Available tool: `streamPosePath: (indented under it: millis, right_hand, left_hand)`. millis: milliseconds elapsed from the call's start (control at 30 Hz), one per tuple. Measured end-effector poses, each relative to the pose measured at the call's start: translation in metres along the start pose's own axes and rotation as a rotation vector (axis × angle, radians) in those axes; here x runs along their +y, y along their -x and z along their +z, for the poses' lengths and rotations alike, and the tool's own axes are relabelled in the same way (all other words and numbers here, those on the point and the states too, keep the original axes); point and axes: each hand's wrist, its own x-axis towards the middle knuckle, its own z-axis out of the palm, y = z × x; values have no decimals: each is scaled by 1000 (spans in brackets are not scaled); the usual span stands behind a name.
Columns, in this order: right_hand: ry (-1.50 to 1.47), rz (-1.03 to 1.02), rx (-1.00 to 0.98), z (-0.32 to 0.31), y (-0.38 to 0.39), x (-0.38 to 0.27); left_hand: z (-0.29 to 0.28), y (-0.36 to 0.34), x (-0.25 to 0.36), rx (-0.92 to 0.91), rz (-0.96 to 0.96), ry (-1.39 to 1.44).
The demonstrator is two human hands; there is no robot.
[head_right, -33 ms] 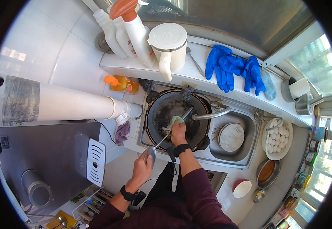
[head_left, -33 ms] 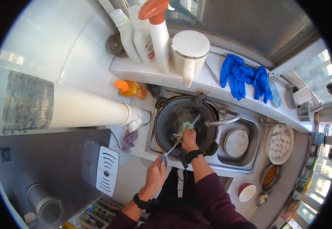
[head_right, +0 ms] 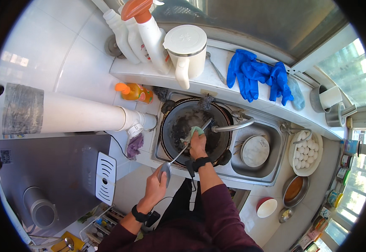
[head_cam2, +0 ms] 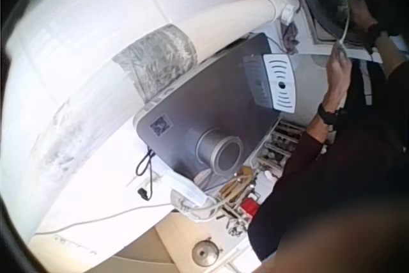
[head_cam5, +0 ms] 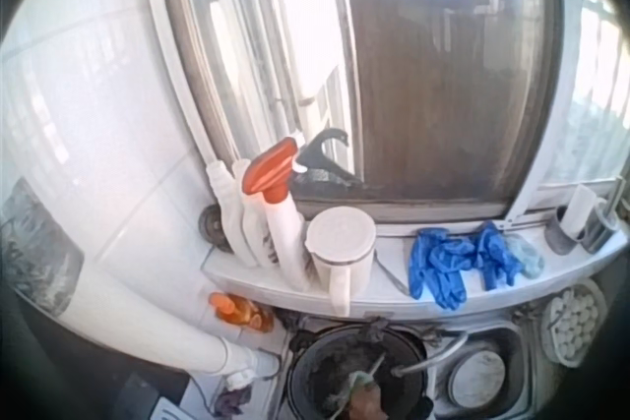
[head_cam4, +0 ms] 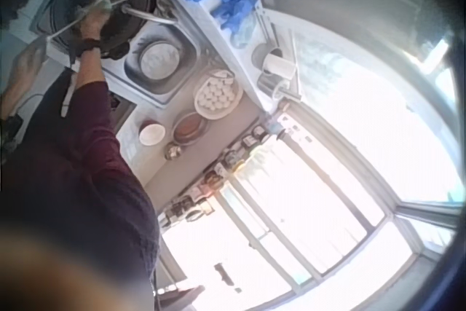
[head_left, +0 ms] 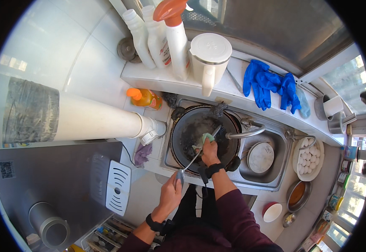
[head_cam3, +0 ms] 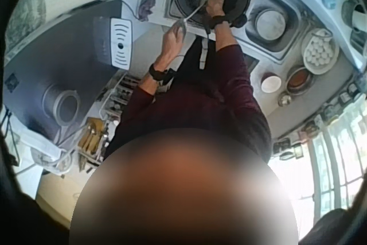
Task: The person washes a ladle, a red bowl, and a white plate in a kitchen sink using a sponge and running water. They scrub each item and rinse it under the tap.
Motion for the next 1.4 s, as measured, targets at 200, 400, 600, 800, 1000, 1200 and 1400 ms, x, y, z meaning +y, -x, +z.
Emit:
streamPosePath:
  millis: [200, 400, 600, 800, 1000, 1200, 1400]
  right_hand:
    - [212, 30, 167, -26, -36, -25]
    - [313, -104, 223, -31, -45, -47]
    - [215, -199, 178, -4, 2, -8]
    - [467, -411, 85, 18, 49, 27]
    - [554, -254, 0, 22, 90, 17]
    - [120, -58, -32, 9, 43, -21]
    - [114, -37, 152, -12, -28, -48]
  left_hand:
    - [-39, 28, -4, -56, -235, 135]
    - [-49, 36, -9, -61, -374, 311]
    - [-12, 8, -7, -119, -349, 538]
    - [17, -20, -27, -120, -306, 503]
    - [18, -28, -33, -72, -63, 150]
    - [4, 7, -7, -84, -114, 12]
    - [-27, 47, 6, -93, -164, 52]
